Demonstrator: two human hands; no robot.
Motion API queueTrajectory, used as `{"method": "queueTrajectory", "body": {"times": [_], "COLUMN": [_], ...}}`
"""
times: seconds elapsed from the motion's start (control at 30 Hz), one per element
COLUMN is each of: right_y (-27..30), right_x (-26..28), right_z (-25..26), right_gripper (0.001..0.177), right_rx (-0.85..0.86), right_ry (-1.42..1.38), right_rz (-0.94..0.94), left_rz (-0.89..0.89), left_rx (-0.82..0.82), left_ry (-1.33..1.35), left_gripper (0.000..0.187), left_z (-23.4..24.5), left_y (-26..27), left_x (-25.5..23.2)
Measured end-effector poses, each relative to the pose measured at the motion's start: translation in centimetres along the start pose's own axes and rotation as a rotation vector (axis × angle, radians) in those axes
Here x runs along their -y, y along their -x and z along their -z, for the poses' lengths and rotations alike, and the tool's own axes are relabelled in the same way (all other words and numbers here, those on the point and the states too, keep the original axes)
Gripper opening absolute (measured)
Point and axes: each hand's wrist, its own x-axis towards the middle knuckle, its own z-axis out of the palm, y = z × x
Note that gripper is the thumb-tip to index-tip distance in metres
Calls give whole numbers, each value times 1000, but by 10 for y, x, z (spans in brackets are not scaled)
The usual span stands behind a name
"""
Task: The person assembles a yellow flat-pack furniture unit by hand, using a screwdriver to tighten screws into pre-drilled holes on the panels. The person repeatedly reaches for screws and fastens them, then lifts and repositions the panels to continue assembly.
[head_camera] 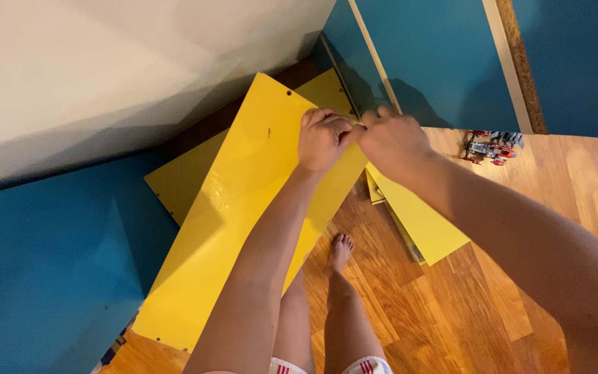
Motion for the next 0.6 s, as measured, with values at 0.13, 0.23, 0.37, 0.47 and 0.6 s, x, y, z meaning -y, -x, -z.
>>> {"method": "queueTrajectory", "body": {"times": [0.13, 0.23, 0.37, 0.47, 0.6], "right_y": [-9, -21, -19, -13, -12], "right_x": [-11, -16, -12, 2, 3], "right_z": [-6, -2, 9, 11, 12], "right_gripper": [27, 27, 29, 31, 34], "right_rx": [124, 354, 388, 176, 56], "right_ry": [-247, -420, -276, -127, -57], "right_rz": [-217, -400, -444, -299, -227], "left_rz": [6, 19, 11, 52, -43], "left_rx": [7, 3, 11, 38, 70], "left_ry": [13, 0, -23, -5, 32], "left_gripper": [13, 12, 13, 14, 37], "left_z": [2, 3, 4, 7, 13], "left_y": [0, -1, -2, -2, -2], "left_x": [-3, -3, -6, -9, -3]}}
